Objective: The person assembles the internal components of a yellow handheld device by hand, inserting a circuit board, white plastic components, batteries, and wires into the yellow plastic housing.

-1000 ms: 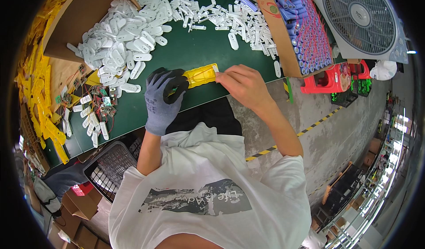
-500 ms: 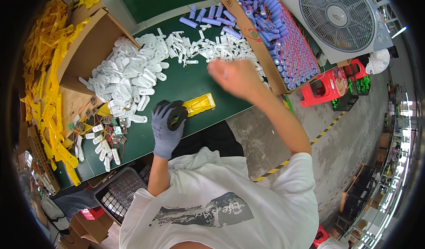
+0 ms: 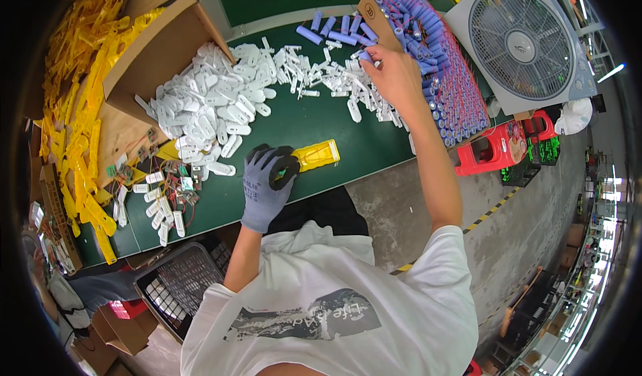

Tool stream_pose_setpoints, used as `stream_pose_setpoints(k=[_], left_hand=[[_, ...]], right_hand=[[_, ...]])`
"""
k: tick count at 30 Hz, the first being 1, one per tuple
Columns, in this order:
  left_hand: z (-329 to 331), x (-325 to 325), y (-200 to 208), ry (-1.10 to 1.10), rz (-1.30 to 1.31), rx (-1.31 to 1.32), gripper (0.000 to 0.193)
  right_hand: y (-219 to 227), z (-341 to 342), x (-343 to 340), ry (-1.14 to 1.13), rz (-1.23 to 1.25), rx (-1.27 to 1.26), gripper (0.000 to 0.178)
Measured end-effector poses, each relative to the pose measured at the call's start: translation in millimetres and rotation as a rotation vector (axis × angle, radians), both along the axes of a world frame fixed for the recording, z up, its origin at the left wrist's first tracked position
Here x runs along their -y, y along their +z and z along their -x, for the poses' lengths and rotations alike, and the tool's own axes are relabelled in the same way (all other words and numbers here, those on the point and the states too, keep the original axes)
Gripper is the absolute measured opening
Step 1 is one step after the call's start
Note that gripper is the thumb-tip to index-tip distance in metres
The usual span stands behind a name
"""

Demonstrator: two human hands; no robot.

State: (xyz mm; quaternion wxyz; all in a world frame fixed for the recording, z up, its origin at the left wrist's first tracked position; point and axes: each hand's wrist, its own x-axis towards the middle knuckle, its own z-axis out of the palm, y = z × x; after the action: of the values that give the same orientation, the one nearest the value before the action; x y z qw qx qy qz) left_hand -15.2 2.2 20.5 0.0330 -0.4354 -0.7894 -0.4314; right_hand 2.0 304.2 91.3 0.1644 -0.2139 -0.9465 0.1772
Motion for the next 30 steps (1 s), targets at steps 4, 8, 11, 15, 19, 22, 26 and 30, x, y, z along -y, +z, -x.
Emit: stream_pose_setpoints(k=[4, 8, 11, 15, 19, 22, 26, 30], left_hand=[[0, 2, 1, 0.011, 0.013, 0.043, 0.023], [1, 1, -1, 0.011, 0.022, 0.019, 0.023], [1, 0, -1, -0.001, 0.024, -0.021, 0.022], [2, 0, -3, 0.004, 0.023, -0.034, 0.024], [0, 0, -4, 0.019, 0.011, -0.01, 0.022], [3, 1, -3, 0.002, -0.021, 0.029, 0.019], [5, 4, -4, 0.009, -0.064, 0.123, 0.017], [4, 5, -7, 0.022, -0.049, 0.123, 0.017]], right_hand=[[-19, -29, 20, 0.13, 0.557, -0.295, 0.026], [-28, -52, 61, 0.392, 0.625, -0.449, 0.018], [-26, -64, 79, 0.539, 0.322, -0.356, 0.021], [-25, -68, 102, 0.514, 0.504, -0.233, 0.022], [-63, -67, 100, 0.616, 0.958, -0.344, 0.021], [-76, -64, 84, 0.674, 0.827, -0.308, 0.02], [-66, -61, 86, 0.651, 0.682, -0.224, 0.021], [-73, -64, 90, 0.642, 0.762, -0.266, 0.018]])
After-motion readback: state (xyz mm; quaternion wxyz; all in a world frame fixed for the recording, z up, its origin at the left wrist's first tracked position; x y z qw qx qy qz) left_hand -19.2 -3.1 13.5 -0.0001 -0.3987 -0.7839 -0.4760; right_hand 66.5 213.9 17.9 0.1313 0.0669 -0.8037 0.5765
